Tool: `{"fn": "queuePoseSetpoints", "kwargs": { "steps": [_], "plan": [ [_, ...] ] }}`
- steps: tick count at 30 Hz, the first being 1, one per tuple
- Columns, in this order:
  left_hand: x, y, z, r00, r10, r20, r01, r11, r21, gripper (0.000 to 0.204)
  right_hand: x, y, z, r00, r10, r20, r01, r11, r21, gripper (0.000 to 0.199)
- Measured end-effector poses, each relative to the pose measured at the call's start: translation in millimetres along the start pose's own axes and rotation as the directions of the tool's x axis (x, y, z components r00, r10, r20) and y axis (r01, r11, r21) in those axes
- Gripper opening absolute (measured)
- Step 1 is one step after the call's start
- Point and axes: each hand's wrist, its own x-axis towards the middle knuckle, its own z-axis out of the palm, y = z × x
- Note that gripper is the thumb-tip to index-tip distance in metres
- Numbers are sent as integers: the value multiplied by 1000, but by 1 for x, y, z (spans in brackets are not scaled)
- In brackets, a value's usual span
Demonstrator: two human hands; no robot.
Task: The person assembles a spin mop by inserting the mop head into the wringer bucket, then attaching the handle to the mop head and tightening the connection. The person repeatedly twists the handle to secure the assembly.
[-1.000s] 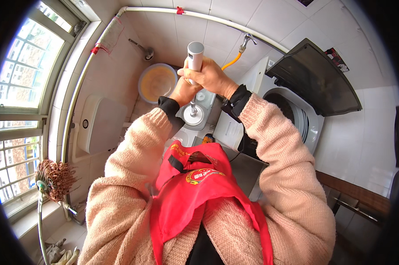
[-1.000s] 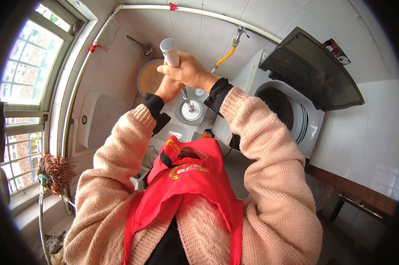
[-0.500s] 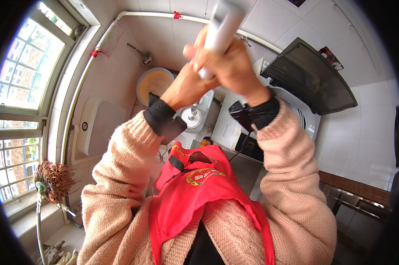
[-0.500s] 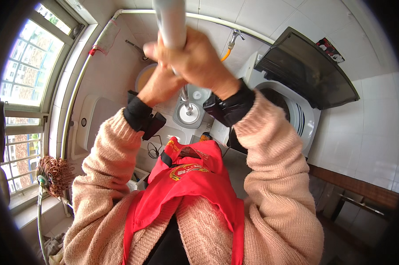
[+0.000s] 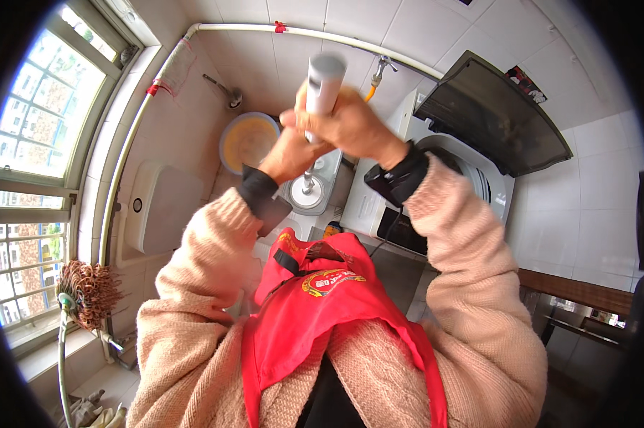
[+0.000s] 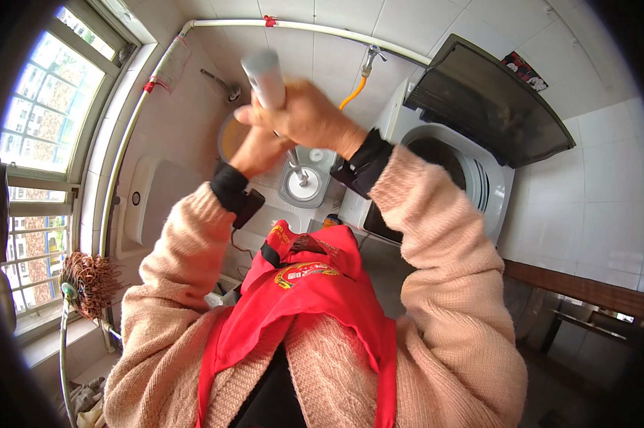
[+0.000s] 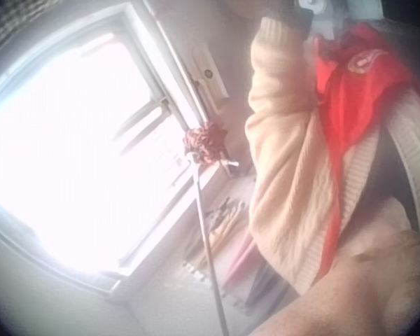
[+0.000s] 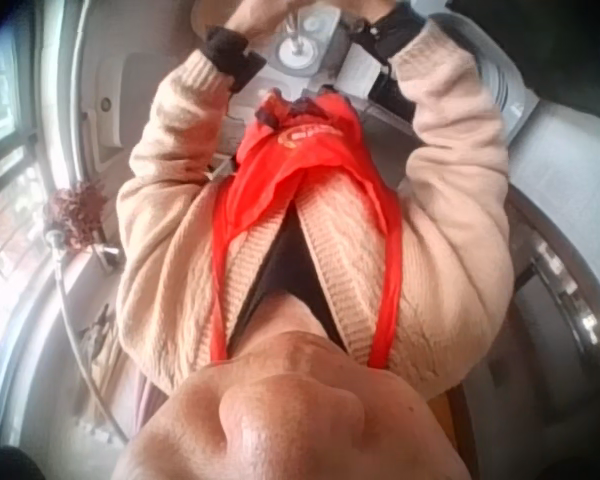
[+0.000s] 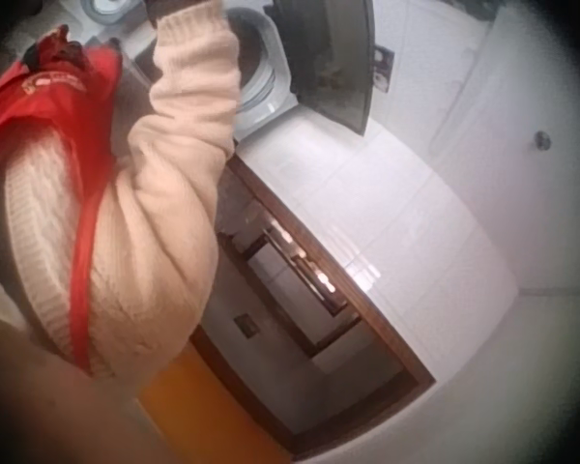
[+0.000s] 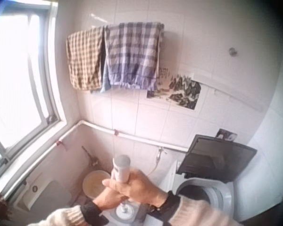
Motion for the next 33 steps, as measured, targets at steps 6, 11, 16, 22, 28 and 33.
{"fn": "queuePoseSetpoints", "kwargs": {
  "steps": [6,11,16,22,28,33],
  "plan": [
    [2,66,-21,987,65,147,-68,998,14,27,5,-64,-8,926,-350,-143,354,935,3,34],
    [-10,-20,0,996,71,49,-67,995,-78,45,-7,14,23,988,-71,-138,93,982,165,25],
    [-29,-87,11,1000,0,25,0,1000,22,36,-19,76,30,999,-22,-46,18,996,-91,21],
    [-15,-38,-1,988,-9,156,19,998,-65,39,-9,35,20,996,-84,-4,83,993,-86,21],
    [-8,72,-23,977,-2,212,-6,999,33,51,-7,-68,-5,968,-238,-78,243,968,69,30],
    [-2,30,-6,996,-40,74,43,998,-41,47,3,-24,20,926,-287,-245,323,939,120,28]
  ]
}}
